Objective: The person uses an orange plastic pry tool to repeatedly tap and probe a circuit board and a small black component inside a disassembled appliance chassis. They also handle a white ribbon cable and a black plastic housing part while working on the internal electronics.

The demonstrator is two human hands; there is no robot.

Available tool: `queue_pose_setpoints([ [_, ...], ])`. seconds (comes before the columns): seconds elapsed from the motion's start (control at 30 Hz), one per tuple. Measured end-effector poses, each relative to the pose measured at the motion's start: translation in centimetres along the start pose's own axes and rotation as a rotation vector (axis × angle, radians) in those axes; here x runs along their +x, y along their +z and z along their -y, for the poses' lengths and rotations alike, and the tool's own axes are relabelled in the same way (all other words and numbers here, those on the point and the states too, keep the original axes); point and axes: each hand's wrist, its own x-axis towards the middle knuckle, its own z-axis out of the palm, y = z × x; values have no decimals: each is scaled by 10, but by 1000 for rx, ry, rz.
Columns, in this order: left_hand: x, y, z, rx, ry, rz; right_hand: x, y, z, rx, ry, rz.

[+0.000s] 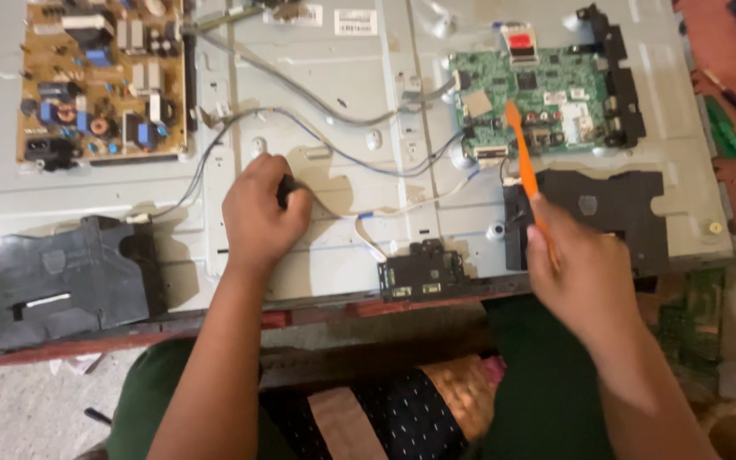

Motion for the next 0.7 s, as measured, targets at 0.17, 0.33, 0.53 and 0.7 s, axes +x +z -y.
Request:
queue_pose_setpoints([
  [0.17,0,2,1,-20,30,-23,0,0,0,-37,13,33],
  [0.33,-4,0,2,-34,38,-32,-2,5,7,20,-6,-15],
  [0.53,2,-1,-3,-22,-3,-11,4,10,5,75,9,-36],
  [0.7,1,3,-1,-9,-3,-8,0,10,-4,169,83,-2],
])
